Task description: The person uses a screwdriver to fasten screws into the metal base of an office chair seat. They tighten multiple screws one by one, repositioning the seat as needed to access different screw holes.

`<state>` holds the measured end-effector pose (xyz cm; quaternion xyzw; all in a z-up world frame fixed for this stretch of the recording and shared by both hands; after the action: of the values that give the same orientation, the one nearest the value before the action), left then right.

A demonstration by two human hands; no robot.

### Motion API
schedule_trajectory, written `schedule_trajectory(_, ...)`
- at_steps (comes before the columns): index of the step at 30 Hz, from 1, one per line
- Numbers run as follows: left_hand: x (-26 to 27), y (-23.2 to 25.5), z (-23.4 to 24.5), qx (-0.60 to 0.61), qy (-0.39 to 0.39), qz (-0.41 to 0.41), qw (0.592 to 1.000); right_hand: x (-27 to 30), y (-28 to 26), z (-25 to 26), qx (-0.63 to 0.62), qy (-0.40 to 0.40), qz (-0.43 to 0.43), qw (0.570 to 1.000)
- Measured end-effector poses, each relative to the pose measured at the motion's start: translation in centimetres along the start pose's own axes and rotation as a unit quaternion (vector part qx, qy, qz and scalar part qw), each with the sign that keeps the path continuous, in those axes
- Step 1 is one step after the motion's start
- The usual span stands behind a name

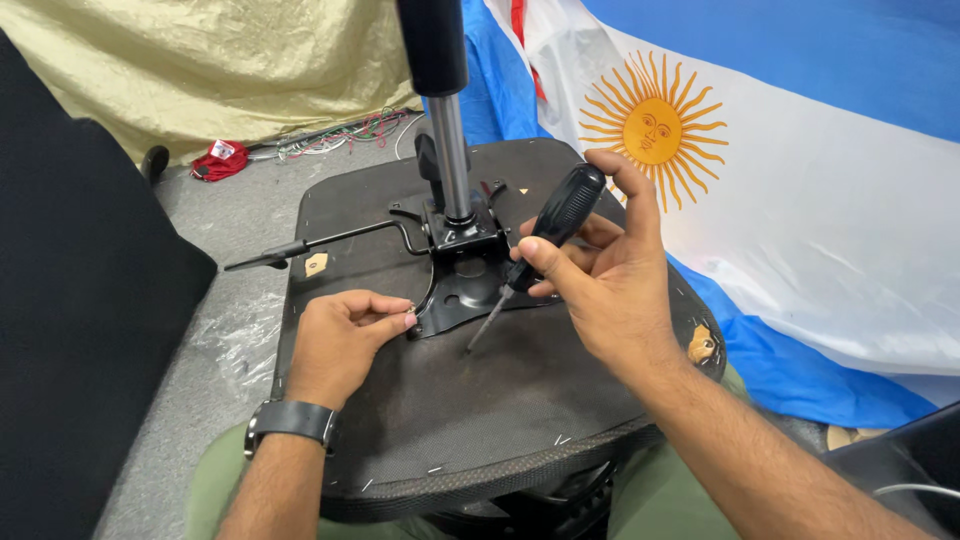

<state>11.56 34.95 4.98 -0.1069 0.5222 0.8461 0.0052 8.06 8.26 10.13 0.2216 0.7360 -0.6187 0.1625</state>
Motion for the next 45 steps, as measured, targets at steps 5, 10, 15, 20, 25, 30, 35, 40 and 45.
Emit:
schedule_trajectory(5,0.4,1.2,-0.8,-0.019,-0.022,-0.020,0.999,0.0,-0.1,-1.1,0.010,-0.025,0.009,1.000)
schedule_trajectory(10,1.4,2.8,-1.7,-0.148,0.010,-0.011,0.989,0.0,0.0,-1.5,0.040,-0.028,0.019,0.999)
schedule_trajectory(15,1.9,3.6,-2.4,-0.133,0.027,-0.086,0.987,0.0,0.1,-1.5,0.062,-0.027,0.033,0.997)
schedule_trajectory(20,2.1,3.0,-3.0,-0.055,0.005,-0.097,0.994,0.3,0.3,-1.2,0.072,-0.032,0.060,0.995)
schedule_trajectory(25,1.9,2.5,-3.0,0.006,-0.030,-0.115,0.993,0.5,1.2,0.0,0.071,-0.021,0.078,0.994)
schedule_trajectory(30,2.1,2.9,-2.8,-0.002,-0.047,-0.122,0.991,0.9,2.9,1.5,0.050,0.021,0.096,0.994)
schedule_trajectory(35,2.1,3.1,-3.0,-0.022,-0.054,-0.054,0.997,1.2,5.0,2.9,0.024,0.097,0.022,0.995)
schedule_trajectory(40,1.1,3.4,-3.5,-0.054,-0.078,-0.127,0.987,1.4,5.8,2.9,0.037,0.093,-0.041,0.994)
schedule_trajectory(45,0.4,3.5,-4.0,-0.071,-0.049,-0.214,0.973,1.3,5.5,2.7,0.032,0.101,-0.042,0.993)
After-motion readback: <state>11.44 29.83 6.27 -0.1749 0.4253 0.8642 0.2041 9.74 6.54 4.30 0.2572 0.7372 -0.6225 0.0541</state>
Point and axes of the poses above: each hand's wrist, its own x-axis away from the middle knuckle, its own z-axis out of the back of the hand, y = z × x, the point moved 3 cm from there along -x, towards the middle knuckle, and after that the axes turned 3 degrees about y, right-handed, at the moved point
